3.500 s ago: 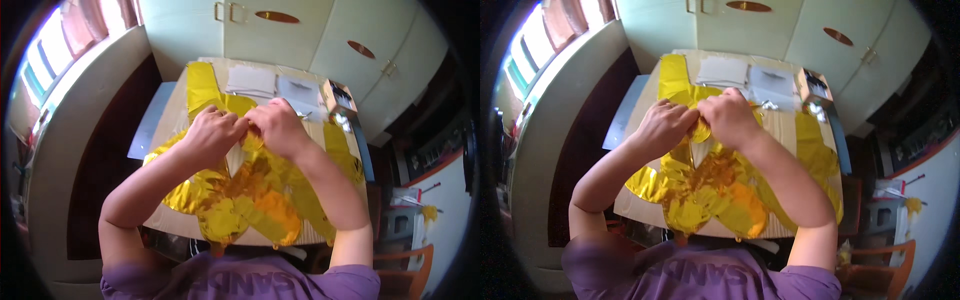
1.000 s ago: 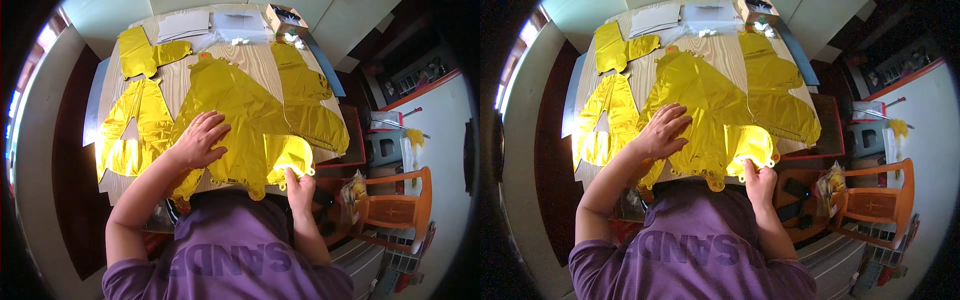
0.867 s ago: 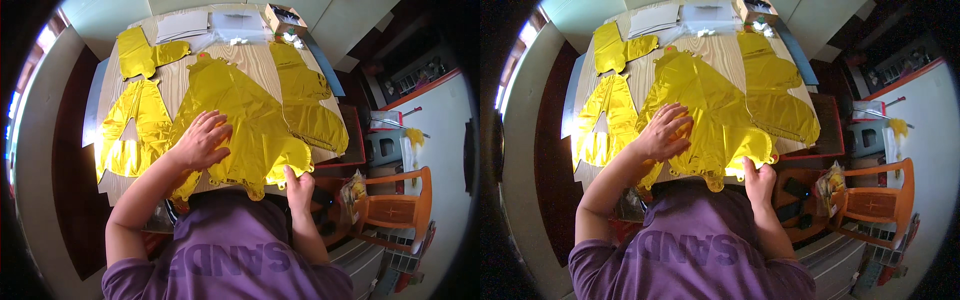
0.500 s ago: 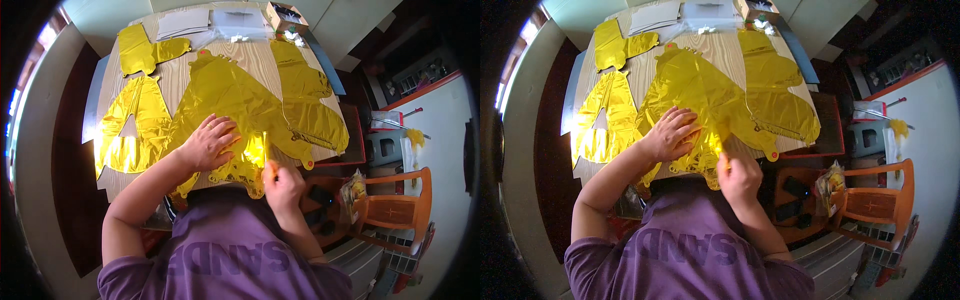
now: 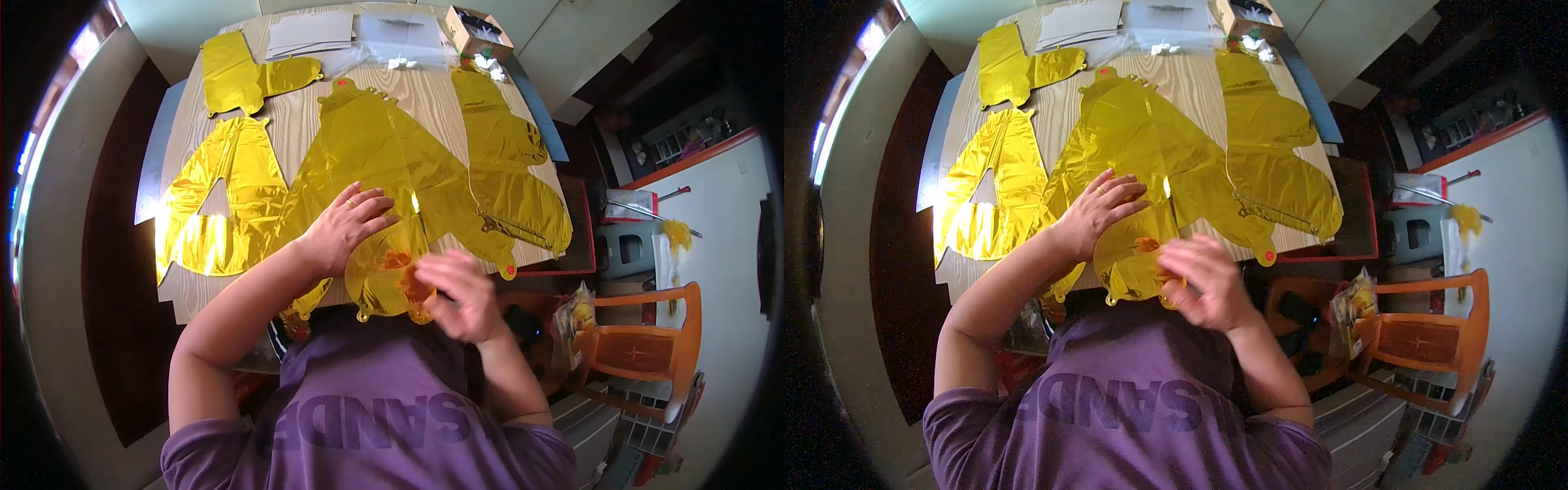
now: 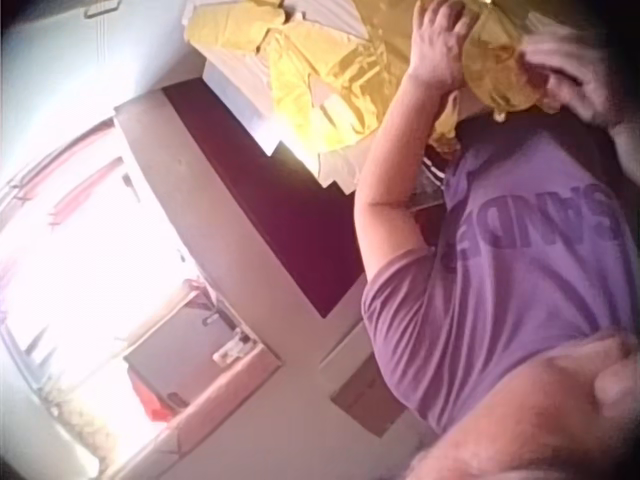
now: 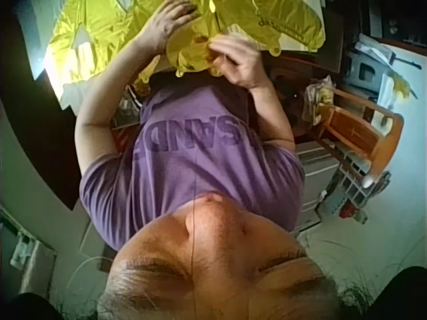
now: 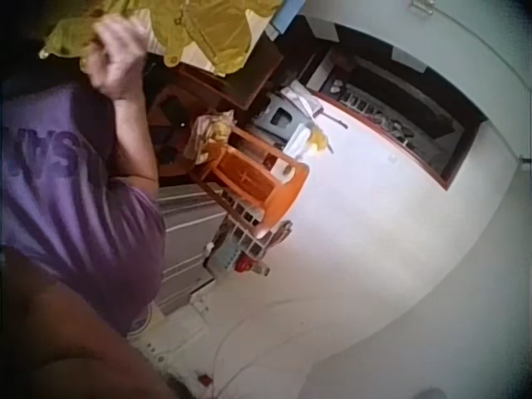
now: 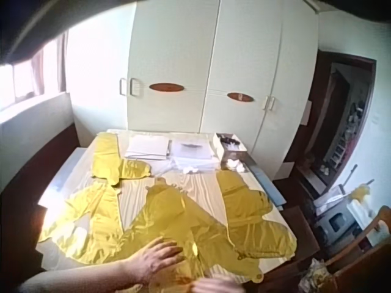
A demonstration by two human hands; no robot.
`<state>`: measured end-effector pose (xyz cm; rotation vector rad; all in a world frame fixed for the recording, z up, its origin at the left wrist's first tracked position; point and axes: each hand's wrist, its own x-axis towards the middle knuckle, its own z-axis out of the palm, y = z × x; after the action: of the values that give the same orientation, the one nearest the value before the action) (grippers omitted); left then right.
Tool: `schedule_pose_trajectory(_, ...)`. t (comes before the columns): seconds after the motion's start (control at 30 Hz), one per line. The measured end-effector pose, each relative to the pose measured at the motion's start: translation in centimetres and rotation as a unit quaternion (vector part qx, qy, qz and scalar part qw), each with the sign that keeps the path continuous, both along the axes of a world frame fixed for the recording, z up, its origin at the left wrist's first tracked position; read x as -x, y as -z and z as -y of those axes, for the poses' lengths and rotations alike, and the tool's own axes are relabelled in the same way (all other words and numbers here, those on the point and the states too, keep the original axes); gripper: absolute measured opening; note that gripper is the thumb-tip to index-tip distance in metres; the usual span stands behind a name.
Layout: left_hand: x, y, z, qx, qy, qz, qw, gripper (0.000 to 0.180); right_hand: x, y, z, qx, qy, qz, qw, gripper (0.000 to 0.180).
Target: Folding and flattening gold-colored foil balloons on a wooden table.
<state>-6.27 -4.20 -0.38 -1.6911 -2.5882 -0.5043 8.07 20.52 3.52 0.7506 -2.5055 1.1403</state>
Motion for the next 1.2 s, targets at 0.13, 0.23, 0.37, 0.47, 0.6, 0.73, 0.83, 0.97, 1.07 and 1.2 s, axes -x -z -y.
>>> schedule_pose_trajectory(0.13, 0.0, 0.1, -0.3, -0.004, 0.001, -0.001, 1.0, 0.09, 1.7, 2.5, -3.1, -0.132, 0.086, -0.044, 0.987, 0.028)
schedule_pose_trajectory(0.23, 0.1, -0.2, -0.2, 0.011, 0.004, 0.004, 1.0, 0.092, 2.4, 3.4, -2.3, -0.212, 0.049, -0.041, 0.975, 0.039)
schedule_pose_trajectory(0.37, 0.3, 0.2, -0.2, 0.001, 0.008, -0.003, 1.0, 0.095, 2.8, 3.0, -1.8, -0.252, 0.024, -0.039, 0.967, 0.045)
schedule_pose_trajectory(0.47, 0.3, 0.0, -0.2, 0.012, 0.005, 0.013, 1.0, 0.095, 3.0, 2.5, -1.9, -0.271, 0.0, -0.037, 0.962, 0.046)
schedule_pose_trajectory(0.6, 0.3, -0.1, -0.2, 0.003, 0.008, 0.014, 1.0, 0.095, 3.3, 2.6, -2.1, -0.288, -0.017, -0.032, 0.957, 0.046)
schedule_pose_trajectory(0.73, 0.5, -0.2, -0.2, 0.008, 0.017, 0.008, 1.0, 0.086, 3.6, 2.1, -2.4, -0.292, -0.034, -0.018, 0.956, 0.046)
schedule_pose_trajectory(0.83, 1.3, -0.5, -0.2, -0.066, -0.023, 0.057, 0.996, 0.066, 3.8, 2.0, -2.7, -0.293, -0.047, -0.006, 0.955, 0.046)
schedule_pose_trajectory(0.97, 0.8, -2.4, -2.1, -0.109, 0.016, 0.074, 0.991, 0.044, 4.3, 1.8, -2.7, -0.312, -0.056, 0.009, 0.948, 0.048)
schedule_pose_trajectory(1.07, -0.5, -1.2, -3.6, -0.082, 0.046, 0.054, 0.994, 0.043, 4.5, 1.6, -3.0, -0.328, -0.073, 0.018, 0.942, 0.052)
schedule_pose_trajectory(1.2, -0.3, 0.2, -3.3, -0.087, 0.058, 0.04, 0.994, 0.043, 3.7, 1.6, -3.6, -0.306, -0.093, 0.019, 0.947, 0.06)
